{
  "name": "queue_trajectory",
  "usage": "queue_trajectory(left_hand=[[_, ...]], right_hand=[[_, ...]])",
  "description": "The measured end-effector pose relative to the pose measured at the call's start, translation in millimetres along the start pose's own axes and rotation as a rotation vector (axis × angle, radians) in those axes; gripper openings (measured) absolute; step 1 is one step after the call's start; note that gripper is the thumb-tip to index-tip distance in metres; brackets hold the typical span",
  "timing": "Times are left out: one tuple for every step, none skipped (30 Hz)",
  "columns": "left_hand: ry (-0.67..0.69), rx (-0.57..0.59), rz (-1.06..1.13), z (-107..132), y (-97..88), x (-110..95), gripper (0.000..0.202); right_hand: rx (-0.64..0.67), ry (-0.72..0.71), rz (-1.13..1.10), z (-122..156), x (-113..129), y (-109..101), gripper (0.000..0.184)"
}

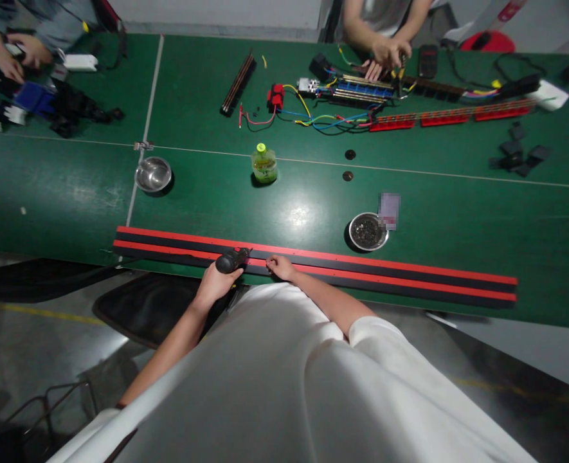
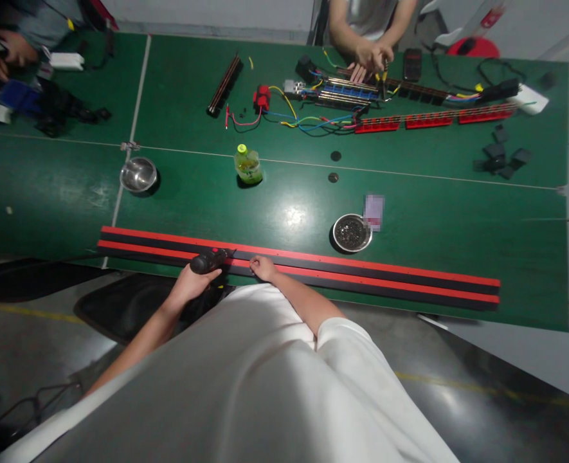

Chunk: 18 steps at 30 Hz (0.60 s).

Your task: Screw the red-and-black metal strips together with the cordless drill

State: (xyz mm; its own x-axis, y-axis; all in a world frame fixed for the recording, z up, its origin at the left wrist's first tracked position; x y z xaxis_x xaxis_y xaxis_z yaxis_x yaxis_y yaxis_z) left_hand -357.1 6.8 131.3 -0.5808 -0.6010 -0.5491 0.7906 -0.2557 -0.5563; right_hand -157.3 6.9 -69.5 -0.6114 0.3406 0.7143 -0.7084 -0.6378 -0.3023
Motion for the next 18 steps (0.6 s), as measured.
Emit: queue_trajectory(left_hand=[[0.002,0.000,0.003,0.5,-0.1,-1.6,0.024],[0.006,-0.001,0.004,0.9,-0.2,-3.3,0.024],[0.009,-0.001,0.005,1.3,-0.3,-5.0,0.025],[0.012,0.000,0.004,1.5,-0.5,-6.3,0.026],[0.014,0.001,0.002,1.7,-0.5,-7.2,0.026],[0.012,0.003,0.001,1.8,-0.5,-7.5,0.025],[0.007,0.004,0.001,1.8,-0.5,-7.0,0.025],[0.000,0.005,0.002,1.9,-0.5,-6.3,0.024],[-0.005,0.006,0.004,2.0,-0.4,-5.6,0.023],[-0.006,0.006,0.005,2.1,-0.4,-5.4,0.023],[-0.005,0.006,0.005,2.2,-0.3,-5.2,0.023],[-0.003,0.007,0.004,2.3,-0.1,-5.3,0.023],[0.000,0.008,0.005,2.2,0.1,-5.5,0.023],[0.003,0.009,0.005,2.0,0.4,-5.5,0.023],[0.004,0.011,0.006,1.6,0.7,-5.2,0.024],[0.003,0.010,0.009,1.1,0.7,-4.4,0.024],[-0.001,0.007,0.014,0.5,0.6,-3.0,0.024],[-0.007,0.004,0.021,-0.2,0.4,-1.2,0.024]], right_hand=[[-0.001,0.000,0.000,0.7,0.9,-0.5,0.013],[-0.003,0.001,0.000,1.3,1.7,-1.2,0.013],[-0.006,0.001,0.001,1.9,2.4,-1.9,0.013],[-0.008,0.002,0.001,2.4,3.2,-2.6,0.013],[-0.008,0.003,0.001,2.8,3.8,-3.2,0.014],[-0.008,0.004,0.001,3.2,4.4,-3.7,0.014],[-0.006,0.005,0.001,3.6,5.0,-4.2,0.014],[-0.005,0.005,0.002,4.0,5.5,-4.6,0.014],[-0.005,0.006,0.004,4.5,5.9,-5.1,0.014],[-0.006,0.006,0.006,5.1,6.3,-5.5,0.014],[-0.009,0.006,0.010,5.8,6.8,-6.0,0.014],[-0.012,0.005,0.014,6.6,7.5,-6.5,0.013],[-0.014,0.003,0.018,7.4,8.8,-7.0,0.013],[-0.017,0.000,0.023,8.4,10.8,-8.0,0.013],[-0.018,-0.003,0.028,9.7,14.0,-9.7,0.013],[-0.018,-0.004,0.033,11.5,18.6,-12.6,0.013],[-0.035,-0.019,0.040,14.5,26.1,-19.2,0.013],[-0.065,-0.043,0.049,19.2,36.7,-29.4,0.012]])
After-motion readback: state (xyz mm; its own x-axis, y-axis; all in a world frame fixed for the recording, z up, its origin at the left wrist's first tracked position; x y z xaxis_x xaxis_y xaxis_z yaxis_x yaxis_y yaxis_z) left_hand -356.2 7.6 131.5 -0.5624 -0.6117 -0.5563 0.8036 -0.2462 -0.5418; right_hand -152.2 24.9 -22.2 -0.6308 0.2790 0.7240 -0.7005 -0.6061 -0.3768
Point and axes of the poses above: each hand's wrist, its own z-axis away from the middle knuckle, its own y-axis out of the palm, x = y × z, the point moved 10 cm from there along -z, towards the middle knuckle, and after that the axes turned 12 degrees about z, right-handed, at the moved point
